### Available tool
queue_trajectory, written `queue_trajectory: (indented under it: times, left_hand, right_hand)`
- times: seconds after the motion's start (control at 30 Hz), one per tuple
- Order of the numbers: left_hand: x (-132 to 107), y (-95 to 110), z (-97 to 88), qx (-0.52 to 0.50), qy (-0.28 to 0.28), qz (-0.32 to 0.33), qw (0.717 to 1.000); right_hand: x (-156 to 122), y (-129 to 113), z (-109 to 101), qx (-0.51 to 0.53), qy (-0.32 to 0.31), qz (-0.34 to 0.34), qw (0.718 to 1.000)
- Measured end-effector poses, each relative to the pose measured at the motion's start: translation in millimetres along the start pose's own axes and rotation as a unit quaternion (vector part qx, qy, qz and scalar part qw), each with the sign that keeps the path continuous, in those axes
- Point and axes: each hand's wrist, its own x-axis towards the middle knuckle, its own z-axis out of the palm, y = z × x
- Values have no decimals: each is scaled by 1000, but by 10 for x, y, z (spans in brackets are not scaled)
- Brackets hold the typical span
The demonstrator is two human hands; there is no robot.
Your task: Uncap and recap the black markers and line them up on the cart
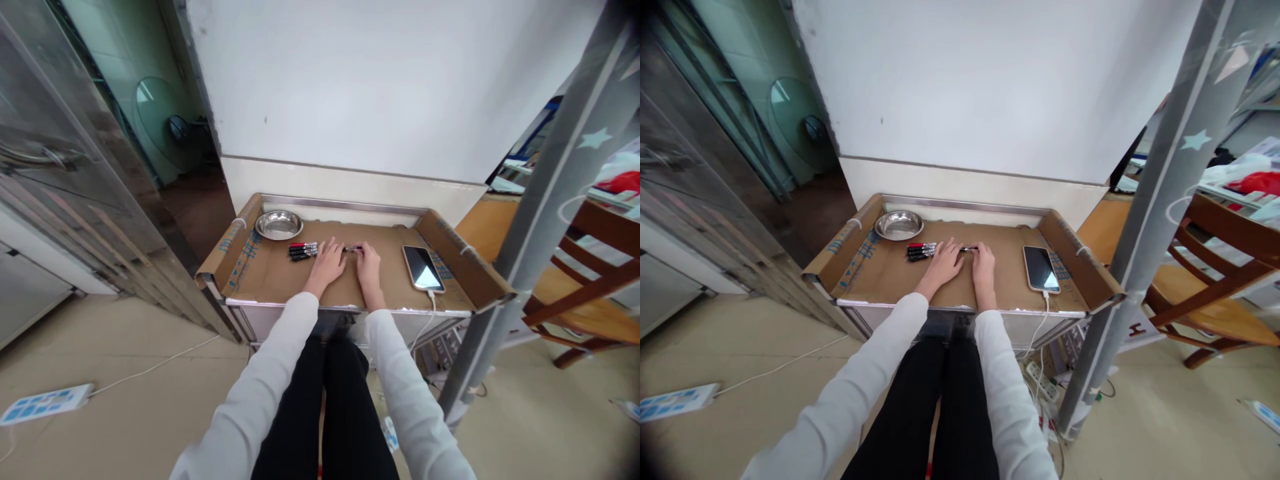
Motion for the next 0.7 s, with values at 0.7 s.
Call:
queue_trajectory:
  times: [0.7]
  left_hand:
    - [4, 22, -132, -25, 72, -37, 996]
  right_hand:
    - [-27, -53, -36, -5, 33, 50, 998]
